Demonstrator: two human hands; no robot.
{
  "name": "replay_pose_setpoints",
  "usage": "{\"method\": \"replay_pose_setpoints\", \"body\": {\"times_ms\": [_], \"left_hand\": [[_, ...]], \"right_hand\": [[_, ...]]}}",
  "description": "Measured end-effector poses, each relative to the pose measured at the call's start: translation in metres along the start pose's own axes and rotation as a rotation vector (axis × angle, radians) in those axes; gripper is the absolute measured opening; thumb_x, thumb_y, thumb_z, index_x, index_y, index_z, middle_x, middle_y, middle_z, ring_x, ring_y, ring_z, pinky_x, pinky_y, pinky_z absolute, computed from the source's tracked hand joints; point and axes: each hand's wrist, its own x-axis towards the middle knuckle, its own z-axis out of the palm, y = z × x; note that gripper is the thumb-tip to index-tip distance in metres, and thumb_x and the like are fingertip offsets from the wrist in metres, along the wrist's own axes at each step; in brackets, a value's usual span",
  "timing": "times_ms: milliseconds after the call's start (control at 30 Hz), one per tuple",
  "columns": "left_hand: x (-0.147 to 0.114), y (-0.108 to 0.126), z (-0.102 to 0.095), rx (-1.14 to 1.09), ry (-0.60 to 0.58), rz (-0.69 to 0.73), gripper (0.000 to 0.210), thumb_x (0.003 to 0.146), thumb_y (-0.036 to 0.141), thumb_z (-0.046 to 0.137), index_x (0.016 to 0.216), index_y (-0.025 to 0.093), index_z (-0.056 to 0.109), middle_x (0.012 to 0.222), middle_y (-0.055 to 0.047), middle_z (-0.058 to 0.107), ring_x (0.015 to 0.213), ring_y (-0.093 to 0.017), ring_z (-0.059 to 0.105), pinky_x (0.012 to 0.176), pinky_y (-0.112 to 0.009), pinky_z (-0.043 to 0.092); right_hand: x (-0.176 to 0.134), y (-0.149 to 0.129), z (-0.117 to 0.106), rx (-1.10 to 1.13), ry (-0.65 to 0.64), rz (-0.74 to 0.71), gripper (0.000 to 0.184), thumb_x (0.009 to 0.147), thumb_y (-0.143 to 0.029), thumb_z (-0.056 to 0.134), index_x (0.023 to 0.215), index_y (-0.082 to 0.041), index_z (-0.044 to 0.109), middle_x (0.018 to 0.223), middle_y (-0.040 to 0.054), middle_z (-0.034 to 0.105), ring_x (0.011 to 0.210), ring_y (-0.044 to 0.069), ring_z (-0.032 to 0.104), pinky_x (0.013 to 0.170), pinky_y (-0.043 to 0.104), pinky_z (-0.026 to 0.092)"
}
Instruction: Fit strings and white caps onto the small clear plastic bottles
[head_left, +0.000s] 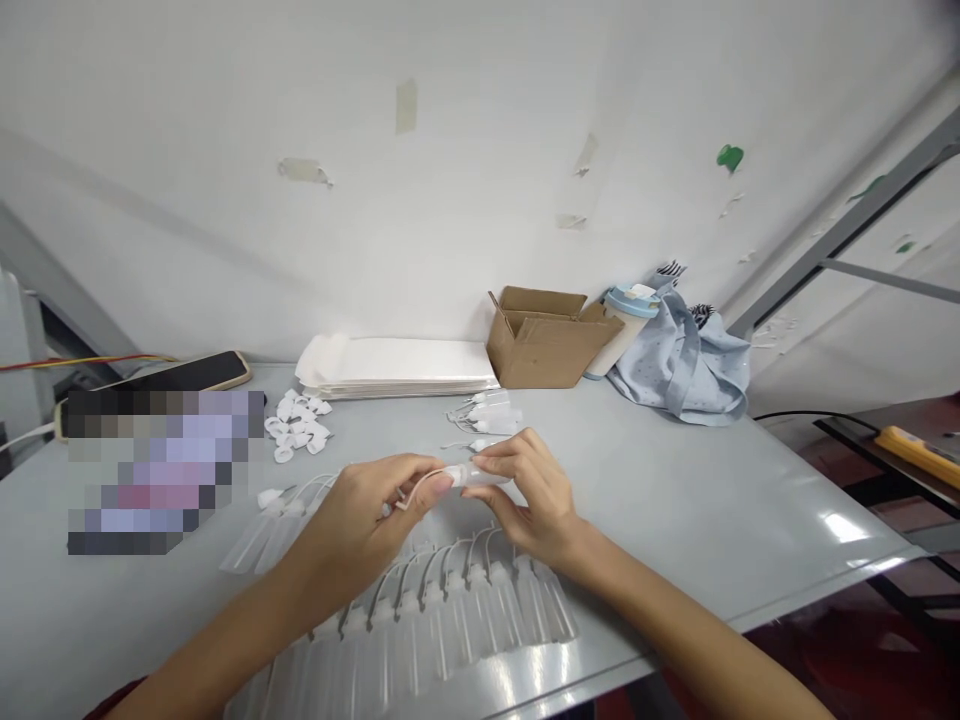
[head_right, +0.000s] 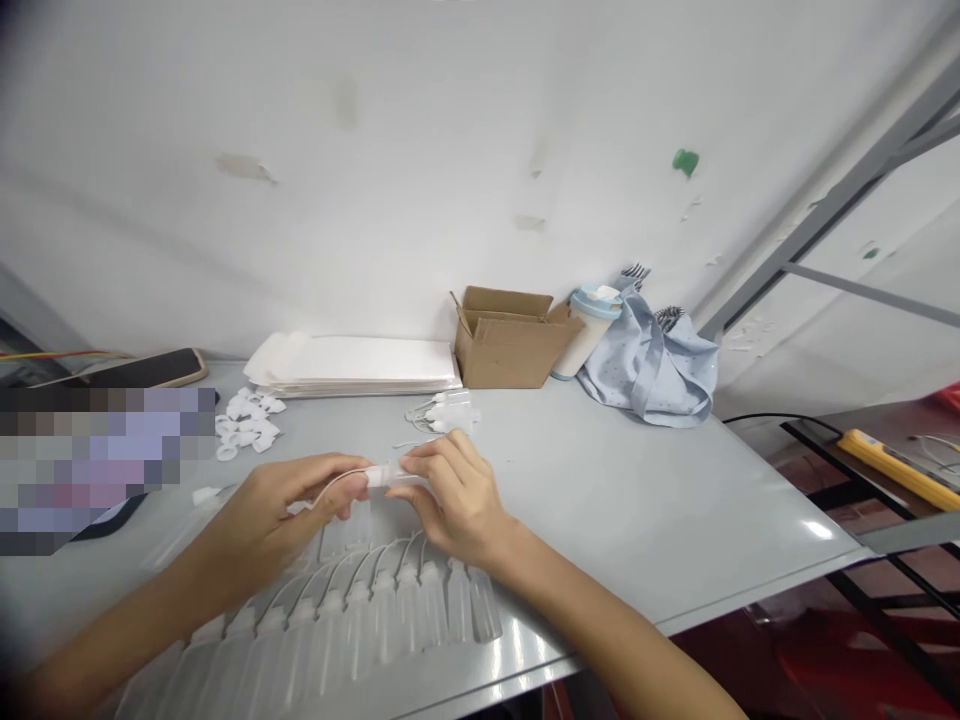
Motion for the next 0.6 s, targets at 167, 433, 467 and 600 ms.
{"method": "replay_pose_setpoints", "body": {"times_ms": [167,433,467,600], "left_hand": [[-0.002,0.000,0.003,-0.005,-0.031,-0.016,0.041,0.093,0.042,0.037,0.064,0.019,0.056,0.057,0.002,0.055,0.053,-0.012,0.052,0.048,-0.021,0.039],[-0.002,-0.010,0.005,0.070,0.031,0.274,0.021,0.093,0.029,0.042,0.098,0.019,0.060,0.080,-0.002,0.062,0.067,-0.013,0.055,0.062,-0.023,0.041],[-0.002,-0.009,0.003,0.049,0.004,0.226,0.021,0.092,0.031,0.043,0.098,0.020,0.061,0.081,-0.001,0.063,0.068,-0.013,0.055,0.060,-0.022,0.041],[0.000,-0.001,-0.005,-0.024,-0.137,-0.051,0.034,0.092,0.045,0.041,0.082,0.021,0.063,0.071,0.001,0.060,0.059,-0.013,0.050,0.046,-0.021,0.033]], "right_hand": [[-0.003,-0.001,0.002,0.001,-0.023,-0.023,0.014,0.086,-0.016,0.060,0.097,-0.017,0.053,0.079,0.0077,0.066,0.070,0.019,0.059,0.057,0.031,0.046],[0.004,-0.006,-0.003,0.185,-0.067,0.191,0.014,0.086,-0.031,0.062,0.086,-0.017,0.057,0.071,0.0033,0.060,0.062,0.015,0.052,0.054,0.029,0.044],[0.004,-0.006,-0.003,0.186,-0.070,0.190,0.014,0.087,-0.030,0.062,0.087,-0.017,0.058,0.072,0.0036,0.061,0.063,0.015,0.053,0.055,0.029,0.044],[0.002,-0.006,0.000,0.113,-0.059,0.059,0.013,0.085,-0.024,0.064,0.092,-0.015,0.057,0.077,0.0063,0.065,0.068,0.017,0.056,0.059,0.031,0.046]]}}
